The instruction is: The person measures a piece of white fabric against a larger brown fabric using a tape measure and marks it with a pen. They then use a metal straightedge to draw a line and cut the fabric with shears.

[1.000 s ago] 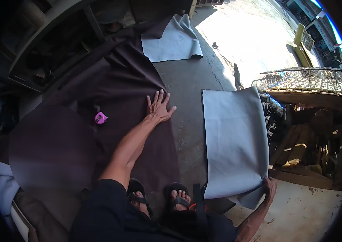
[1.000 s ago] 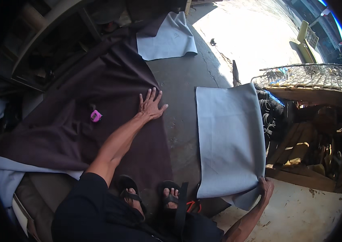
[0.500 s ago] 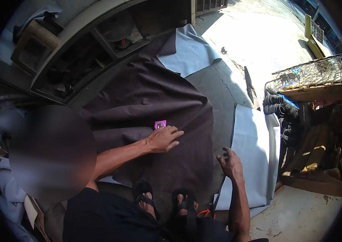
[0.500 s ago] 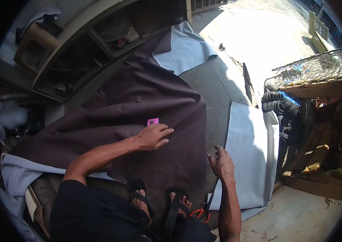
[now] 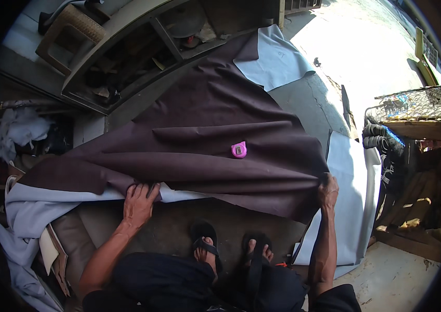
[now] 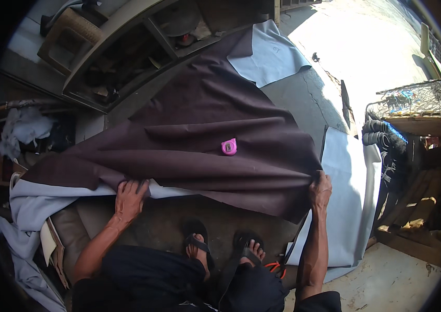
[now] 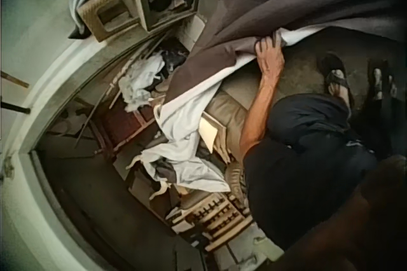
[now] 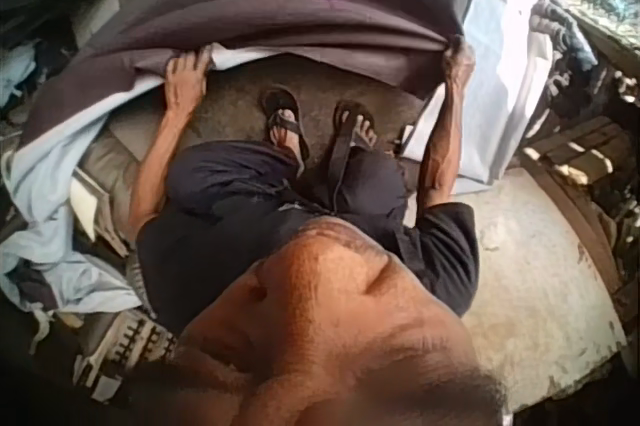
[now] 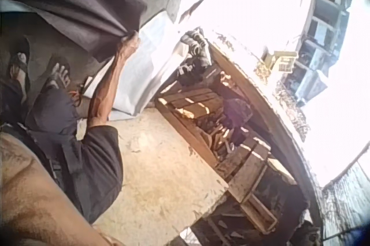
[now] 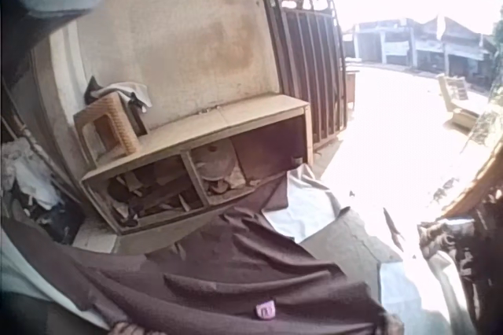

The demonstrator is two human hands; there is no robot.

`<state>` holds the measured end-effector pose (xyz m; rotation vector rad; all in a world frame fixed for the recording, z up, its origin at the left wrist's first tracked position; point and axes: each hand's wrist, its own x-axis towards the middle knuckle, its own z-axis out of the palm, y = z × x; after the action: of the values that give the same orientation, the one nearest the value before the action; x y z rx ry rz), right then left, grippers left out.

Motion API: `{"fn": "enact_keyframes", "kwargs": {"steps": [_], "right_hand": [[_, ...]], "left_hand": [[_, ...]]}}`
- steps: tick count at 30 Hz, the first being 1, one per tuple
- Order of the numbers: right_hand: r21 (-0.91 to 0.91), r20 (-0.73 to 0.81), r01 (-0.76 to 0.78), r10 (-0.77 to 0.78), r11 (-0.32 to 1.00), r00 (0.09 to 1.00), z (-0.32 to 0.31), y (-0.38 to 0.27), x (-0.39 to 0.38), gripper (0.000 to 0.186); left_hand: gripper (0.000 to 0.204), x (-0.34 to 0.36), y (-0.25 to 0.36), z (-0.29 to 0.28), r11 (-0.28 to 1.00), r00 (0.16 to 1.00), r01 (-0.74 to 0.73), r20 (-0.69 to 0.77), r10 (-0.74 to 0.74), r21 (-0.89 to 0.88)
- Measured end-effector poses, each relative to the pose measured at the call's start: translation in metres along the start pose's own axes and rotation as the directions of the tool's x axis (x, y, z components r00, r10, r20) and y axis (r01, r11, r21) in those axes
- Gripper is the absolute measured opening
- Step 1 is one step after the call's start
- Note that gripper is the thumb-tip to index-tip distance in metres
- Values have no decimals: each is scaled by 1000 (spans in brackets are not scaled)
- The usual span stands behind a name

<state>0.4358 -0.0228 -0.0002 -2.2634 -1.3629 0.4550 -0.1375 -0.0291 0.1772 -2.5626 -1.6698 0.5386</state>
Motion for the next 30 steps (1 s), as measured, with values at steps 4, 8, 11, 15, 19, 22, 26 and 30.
{"fn": "enact_keyframes", "kwargs": {"steps": [4,8,11,15,19,22,26,30], "right_hand": [[-587,104,-91,186,804,977,-44,42,49,28],[-16,15,422,-422,906,907,3,-118,21,32],[110,465,298,-314,948,828,71,-183,-8,62],[-79,373,387,-333,919,866,141,-124,21,54],[264,490,202,-312,943,814,102,-159,-27,33],[521,692,-191,-280,832,666,34,-121,-49,24],[479,783,-192,-317,857,536,-69,-88,-69,60],[324,839,333,-431,886,331,-129,-118,-101,113]], "left_hand": [[36,15,73,-43,703,769,273,588,251,-657],[40,-15,100,-4,469,558,243,518,649,-849],[39,-3,159,0,294,417,246,375,828,-924],[45,-2,215,-9,109,258,264,179,949,-958],[45,-27,160,8,205,379,362,345,858,-909],[38,-1,100,-24,65,732,381,343,588,-922],[27,18,37,-112,-5,987,47,46,154,-999],[26,10,23,-189,303,975,-128,-175,-135,-944]]}}
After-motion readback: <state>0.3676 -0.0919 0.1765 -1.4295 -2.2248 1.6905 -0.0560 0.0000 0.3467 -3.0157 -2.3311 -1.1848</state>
